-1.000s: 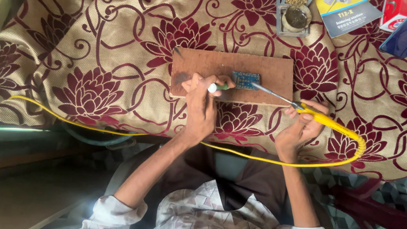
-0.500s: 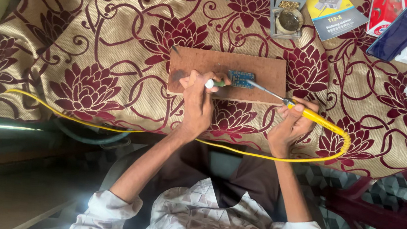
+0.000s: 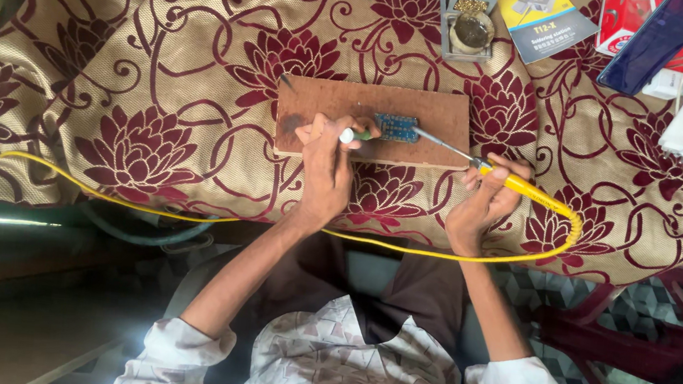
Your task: The person solders a small blue circuit board using a soldering iron and solder wire. They hold the board with one hand and apply the soldering iron with the other, working on various points of the board.
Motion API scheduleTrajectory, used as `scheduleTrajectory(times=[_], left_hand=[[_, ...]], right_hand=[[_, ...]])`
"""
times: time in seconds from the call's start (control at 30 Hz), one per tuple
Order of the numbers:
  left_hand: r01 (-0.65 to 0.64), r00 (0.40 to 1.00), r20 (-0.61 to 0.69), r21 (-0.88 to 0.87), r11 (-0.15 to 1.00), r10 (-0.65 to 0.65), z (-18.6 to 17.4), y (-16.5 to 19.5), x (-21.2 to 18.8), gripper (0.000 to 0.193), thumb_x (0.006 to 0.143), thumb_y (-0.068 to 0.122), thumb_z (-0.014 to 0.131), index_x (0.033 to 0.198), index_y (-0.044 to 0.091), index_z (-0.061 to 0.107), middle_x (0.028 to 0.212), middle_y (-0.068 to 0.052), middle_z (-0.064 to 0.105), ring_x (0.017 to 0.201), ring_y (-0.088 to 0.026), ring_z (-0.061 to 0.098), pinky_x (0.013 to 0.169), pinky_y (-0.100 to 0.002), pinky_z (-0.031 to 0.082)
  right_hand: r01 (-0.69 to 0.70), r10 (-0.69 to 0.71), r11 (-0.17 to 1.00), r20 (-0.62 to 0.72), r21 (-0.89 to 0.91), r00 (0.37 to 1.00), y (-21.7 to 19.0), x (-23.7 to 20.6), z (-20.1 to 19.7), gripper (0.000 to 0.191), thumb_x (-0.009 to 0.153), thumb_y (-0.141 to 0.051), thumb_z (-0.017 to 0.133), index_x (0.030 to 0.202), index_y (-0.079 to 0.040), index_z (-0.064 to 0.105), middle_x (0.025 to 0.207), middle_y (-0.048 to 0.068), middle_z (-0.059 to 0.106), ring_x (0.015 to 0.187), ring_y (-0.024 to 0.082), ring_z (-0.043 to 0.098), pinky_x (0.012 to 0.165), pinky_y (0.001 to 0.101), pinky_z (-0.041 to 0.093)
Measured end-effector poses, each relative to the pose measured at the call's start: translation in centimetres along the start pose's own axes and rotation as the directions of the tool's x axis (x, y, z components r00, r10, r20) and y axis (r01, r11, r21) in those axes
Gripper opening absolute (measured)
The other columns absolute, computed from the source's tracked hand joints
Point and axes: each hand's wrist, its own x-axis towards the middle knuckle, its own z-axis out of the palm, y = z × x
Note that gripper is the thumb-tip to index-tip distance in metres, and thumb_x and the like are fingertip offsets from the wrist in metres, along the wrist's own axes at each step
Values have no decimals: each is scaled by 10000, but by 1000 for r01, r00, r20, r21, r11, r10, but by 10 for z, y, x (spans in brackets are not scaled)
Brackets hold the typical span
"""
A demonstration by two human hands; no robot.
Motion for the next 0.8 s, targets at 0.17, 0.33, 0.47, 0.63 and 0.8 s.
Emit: scheduleTrajectory(times=[0.17,0.33,0.47,0.63,0.8], left_hand=[[0,1000,3,-11,1000,0,1,0,0,228,989,-60,481,1148,66,587,1062,-8,743,865,-171,529,878,-364,290],[-10,1000,3,-13,1000,10,1,-3,1,229,994,-58,474,1148,69,584,1078,-16,756,869,-174,526,876,-364,290],[-24,1000,2,25,999,24,2,-4,1,190,1033,-49,486,1135,74,589,1066,-23,764,841,-180,508,862,-372,282],[-23,1000,11,10,1000,23,0,-1,1,212,1020,-65,475,1150,76,565,1092,-23,757,859,-171,552,880,-373,295],[-36,999,15,0,999,36,-3,1,4,247,965,-95,471,1143,56,554,1095,-46,744,857,-200,543,881,-375,292]], right_hand=[[-22,22,999,4,36,1000,4,0,-4,333,1179,-342,391,1185,-21,482,821,46,505,725,103,477,700,240,390],[-6,4,996,24,91,1000,9,-2,-5,332,1178,-336,410,1152,-12,478,918,65,482,722,116,493,684,259,414],[10,-12,995,19,98,1000,9,-2,-3,349,1168,-343,404,1162,-3,481,891,61,478,705,107,483,664,246,394],[36,-37,999,46,12,998,1,-4,-1,344,1181,-336,381,1205,-12,493,889,50,499,691,89,473,665,228,388],[82,-70,990,106,-114,992,-8,-3,1,307,1156,-285,422,1236,1,500,828,61,546,717,111,484,702,247,403]])
